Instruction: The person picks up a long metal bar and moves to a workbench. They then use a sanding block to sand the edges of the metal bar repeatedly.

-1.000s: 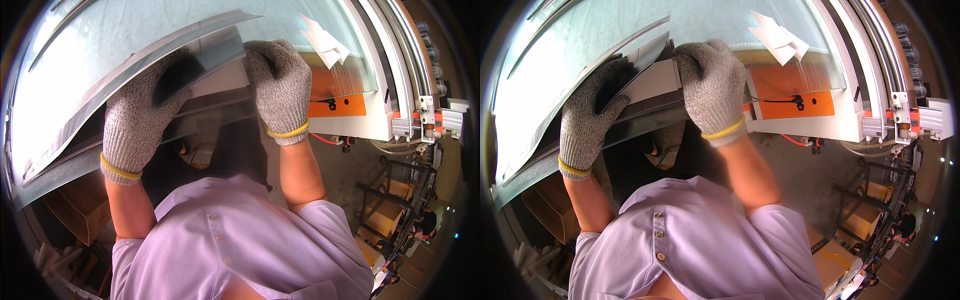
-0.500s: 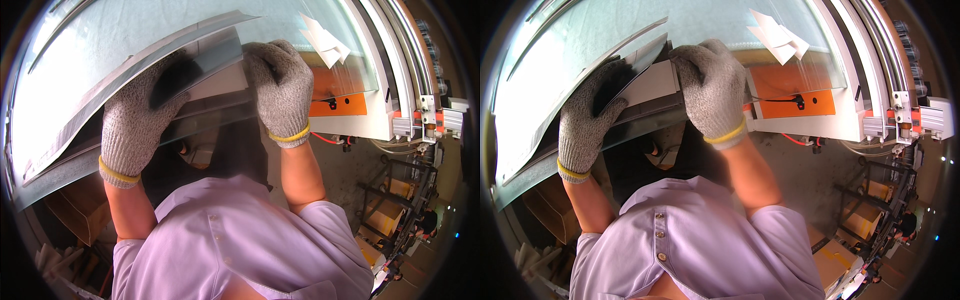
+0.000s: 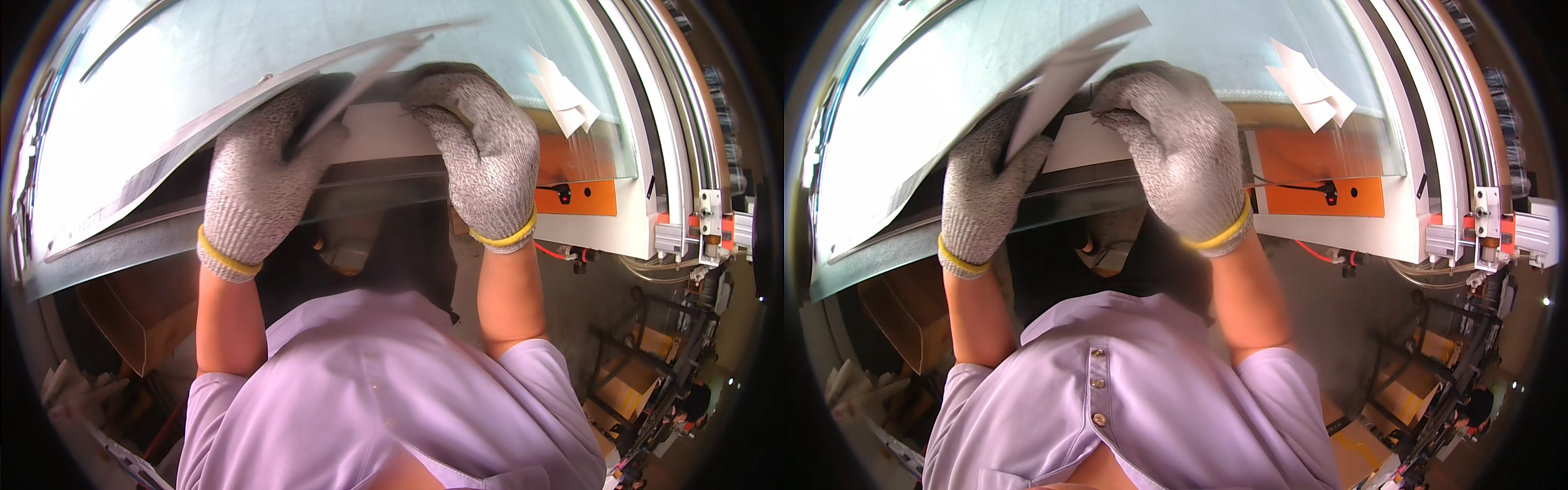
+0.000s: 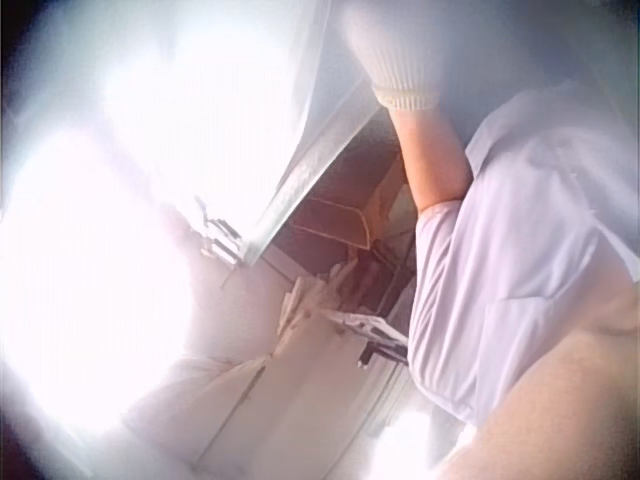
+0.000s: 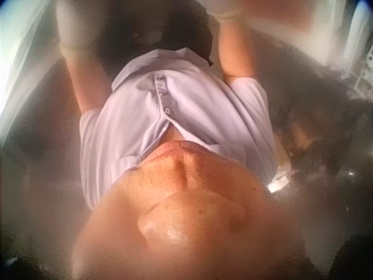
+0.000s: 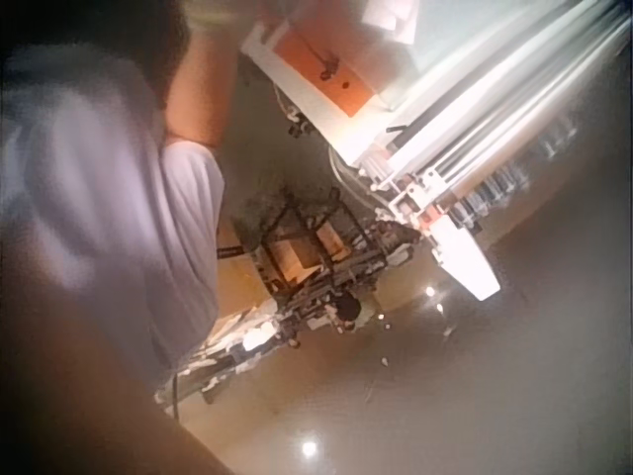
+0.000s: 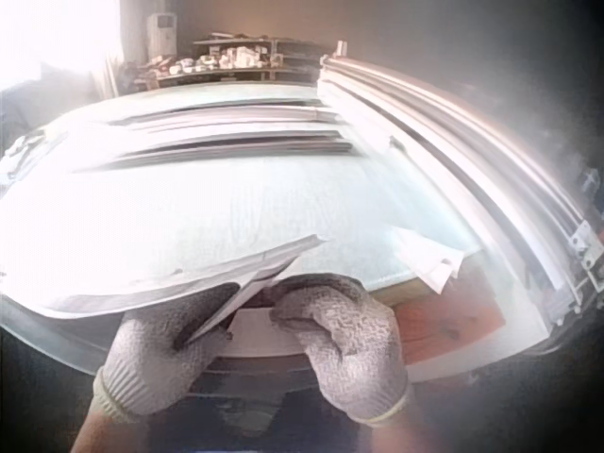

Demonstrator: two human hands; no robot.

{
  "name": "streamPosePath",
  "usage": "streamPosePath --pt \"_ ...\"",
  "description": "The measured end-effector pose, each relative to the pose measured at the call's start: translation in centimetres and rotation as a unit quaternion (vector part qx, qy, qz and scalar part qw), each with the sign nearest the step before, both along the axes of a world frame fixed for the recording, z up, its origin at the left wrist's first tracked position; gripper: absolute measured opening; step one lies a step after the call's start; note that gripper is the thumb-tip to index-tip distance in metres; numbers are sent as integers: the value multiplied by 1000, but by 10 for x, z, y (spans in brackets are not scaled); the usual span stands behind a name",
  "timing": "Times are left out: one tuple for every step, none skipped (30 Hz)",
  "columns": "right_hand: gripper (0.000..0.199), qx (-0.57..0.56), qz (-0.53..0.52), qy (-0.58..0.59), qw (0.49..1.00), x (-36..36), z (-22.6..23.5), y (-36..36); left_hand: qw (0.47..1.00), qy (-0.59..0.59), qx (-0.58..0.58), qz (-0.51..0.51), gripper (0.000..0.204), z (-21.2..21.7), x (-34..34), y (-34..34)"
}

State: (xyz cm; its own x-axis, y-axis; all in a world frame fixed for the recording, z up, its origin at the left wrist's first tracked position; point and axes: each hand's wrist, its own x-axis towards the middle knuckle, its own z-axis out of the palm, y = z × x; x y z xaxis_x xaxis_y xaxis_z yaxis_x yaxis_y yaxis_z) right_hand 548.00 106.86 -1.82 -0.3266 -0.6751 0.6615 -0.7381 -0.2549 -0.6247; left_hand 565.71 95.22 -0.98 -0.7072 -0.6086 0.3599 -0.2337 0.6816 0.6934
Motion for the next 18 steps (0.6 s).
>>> streamPosePath --pt "12 -7 23 1 1000 2 3 -3 998 13 -61 2 34 -4 1 0" --pt "11 10 43 -33 998 4 4 -5 996 50 -68 13 33 -5 2 5" --pt "11 29 42 -52 997 4 5 -5 984 109 -140 18 32 -8 4 7" --pt "10 48 40 -70 996 5 5 -5 963 166 -211 22 32 -10 6 8" --pt "10 68 37 -89 993 5 5 -5 934 222 -280 25 31 -11 9 10" --pt "10 66 29 -73 995 4 5 -5 942 181 -280 -32 20 3 20 21" --pt "11 65 26 -56 996 5 8 -5 944 190 -264 -61 22 -1 22 28" --pt "11 65 22 -39 997 6 11 -6 953 104 -277 -57 25 2 23 35" --pt "12 70 27 -45 996 6 9 -6 957 21 -285 -54 28 3 18 42" --pt "12 73 31 -50 996 5 8 -9 954 2 -299 -6 31 0 10 48" --pt "12 77 36 -56 995 4 8 -10 961 -16 -275 17 34 -1 8 56" --pt "12 84 28 -51 995 6 9 -11 966 -40 -255 30 36 -1 5 61" --pt "11 89 24 -49 995 5 10 -12 969 -64 -235 44 38 -3 4 65" --pt "11 94 20 -47 994 4 10 -14 967 -135 -206 57 44 -4 5 66" --pt "10 99 16 -44 994 4 10 -16 966 -142 -206 69 45 -5 4 65" --pt "10 101 23 -44 994 4 10 -17 964 -148 -205 82 46 -6 3 64" --pt "10 104 30 -44 993 4 10 -18 962 -154 -204 94 47 -6 3 63" --pt "10 108 35 -45 992 4 10 -18 961 -155 -198 114 48 -5 3 60"
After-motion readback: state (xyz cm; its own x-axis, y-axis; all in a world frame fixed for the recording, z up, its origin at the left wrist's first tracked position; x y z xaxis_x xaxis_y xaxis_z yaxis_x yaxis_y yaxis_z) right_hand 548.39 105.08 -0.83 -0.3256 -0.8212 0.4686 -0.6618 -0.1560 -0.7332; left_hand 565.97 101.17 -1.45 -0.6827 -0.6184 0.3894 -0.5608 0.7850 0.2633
